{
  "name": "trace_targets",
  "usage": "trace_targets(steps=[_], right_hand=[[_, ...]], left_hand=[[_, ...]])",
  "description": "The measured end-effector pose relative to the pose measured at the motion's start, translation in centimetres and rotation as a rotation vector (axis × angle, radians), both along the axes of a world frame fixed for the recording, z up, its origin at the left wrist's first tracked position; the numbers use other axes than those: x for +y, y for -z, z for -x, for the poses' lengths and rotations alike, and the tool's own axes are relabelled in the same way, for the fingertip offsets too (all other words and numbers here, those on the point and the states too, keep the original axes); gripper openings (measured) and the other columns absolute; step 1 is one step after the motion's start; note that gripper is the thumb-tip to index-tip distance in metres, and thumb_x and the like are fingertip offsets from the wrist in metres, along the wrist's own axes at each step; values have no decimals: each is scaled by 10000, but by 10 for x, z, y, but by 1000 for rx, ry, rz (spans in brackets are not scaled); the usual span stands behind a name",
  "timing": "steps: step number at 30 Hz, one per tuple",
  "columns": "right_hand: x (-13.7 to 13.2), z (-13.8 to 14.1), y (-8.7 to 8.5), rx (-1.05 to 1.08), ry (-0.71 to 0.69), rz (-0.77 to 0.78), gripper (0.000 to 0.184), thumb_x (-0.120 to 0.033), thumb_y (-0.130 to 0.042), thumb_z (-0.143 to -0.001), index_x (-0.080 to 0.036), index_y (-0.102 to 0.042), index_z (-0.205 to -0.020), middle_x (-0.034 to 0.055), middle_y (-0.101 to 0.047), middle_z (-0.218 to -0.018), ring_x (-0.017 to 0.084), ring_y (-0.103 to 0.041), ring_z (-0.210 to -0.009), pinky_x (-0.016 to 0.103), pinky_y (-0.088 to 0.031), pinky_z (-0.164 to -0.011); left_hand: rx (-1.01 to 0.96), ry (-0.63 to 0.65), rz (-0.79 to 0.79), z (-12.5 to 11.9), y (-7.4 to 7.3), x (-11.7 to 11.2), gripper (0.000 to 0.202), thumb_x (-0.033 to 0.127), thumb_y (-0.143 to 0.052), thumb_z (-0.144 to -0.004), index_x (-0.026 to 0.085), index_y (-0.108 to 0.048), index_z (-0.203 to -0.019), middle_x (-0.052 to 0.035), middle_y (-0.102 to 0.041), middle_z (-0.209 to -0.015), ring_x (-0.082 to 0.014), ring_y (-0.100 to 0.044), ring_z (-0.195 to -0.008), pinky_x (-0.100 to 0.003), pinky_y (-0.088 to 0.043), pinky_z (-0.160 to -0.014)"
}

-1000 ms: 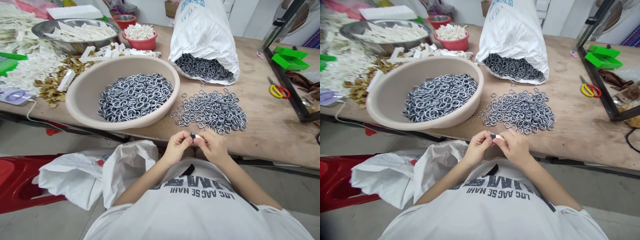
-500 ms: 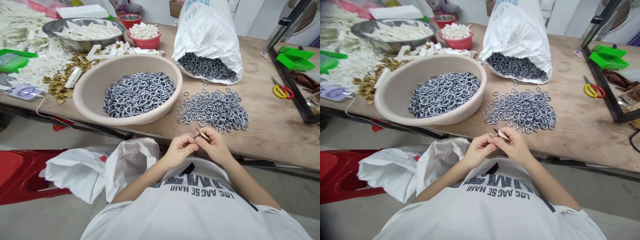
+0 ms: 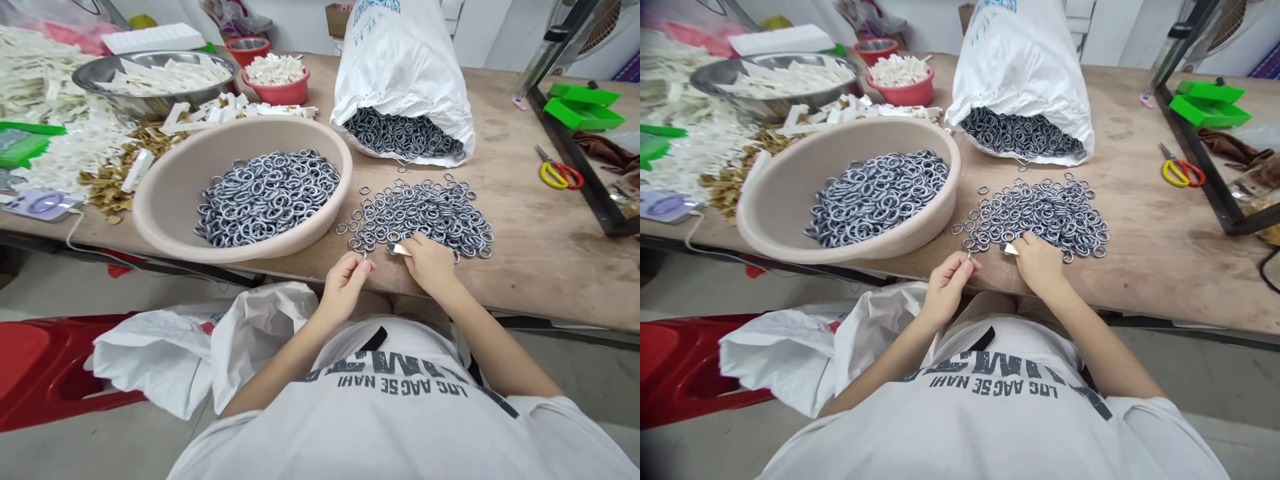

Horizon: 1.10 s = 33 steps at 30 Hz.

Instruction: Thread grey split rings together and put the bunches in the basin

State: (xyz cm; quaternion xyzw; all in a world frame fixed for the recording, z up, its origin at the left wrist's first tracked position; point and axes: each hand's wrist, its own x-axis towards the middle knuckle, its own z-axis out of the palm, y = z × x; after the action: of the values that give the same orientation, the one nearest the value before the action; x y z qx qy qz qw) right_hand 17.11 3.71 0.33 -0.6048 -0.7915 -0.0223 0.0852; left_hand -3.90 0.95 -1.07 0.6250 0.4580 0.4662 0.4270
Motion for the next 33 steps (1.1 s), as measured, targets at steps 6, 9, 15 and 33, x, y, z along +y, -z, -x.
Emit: trace_targets(steps=[6,9,15,33], right_hand=[[-2,0,-3,4,-110,49,271,-306,-470,-1000,-325,-692,-1153,43,-633,-1046,179,-609,-904,304,-244,-582],[-2,2,-5,-8,-182,41,294,-299,-456,-1009,-349,-672,-1202,37,-621,-1101,172,-606,-926,298,-240,-582],[6,13,-16,-43,-319,135,307,-293,-435,-1012,-328,-674,-1202,61,-604,-1161,174,-603,-901,274,-279,-603],[-30,41,-14,1664,-31,782,398,-576,-652,-865,-191,-564,-824,-61,-445,-659,48,-329,-470,218,-177,-424]], left_hand=[[152,-161,-189,3,-7,8,235,369,-579,-940,185,-642,-807,-34,-616,-844,-163,-562,-804,-281,-436,-770],[155,-165,-197,7,-4,7,261,361,-533,-967,187,-678,-838,-40,-646,-855,-174,-590,-856,-290,-443,-815],[130,-135,-151,14,0,1,282,368,-518,-979,183,-708,-883,-36,-673,-867,-163,-601,-846,-276,-450,-811],[350,-141,-687,1,7,-4,237,307,-731,-854,202,-643,-1048,-72,-709,-1024,-198,-670,-993,-337,-532,-901]])
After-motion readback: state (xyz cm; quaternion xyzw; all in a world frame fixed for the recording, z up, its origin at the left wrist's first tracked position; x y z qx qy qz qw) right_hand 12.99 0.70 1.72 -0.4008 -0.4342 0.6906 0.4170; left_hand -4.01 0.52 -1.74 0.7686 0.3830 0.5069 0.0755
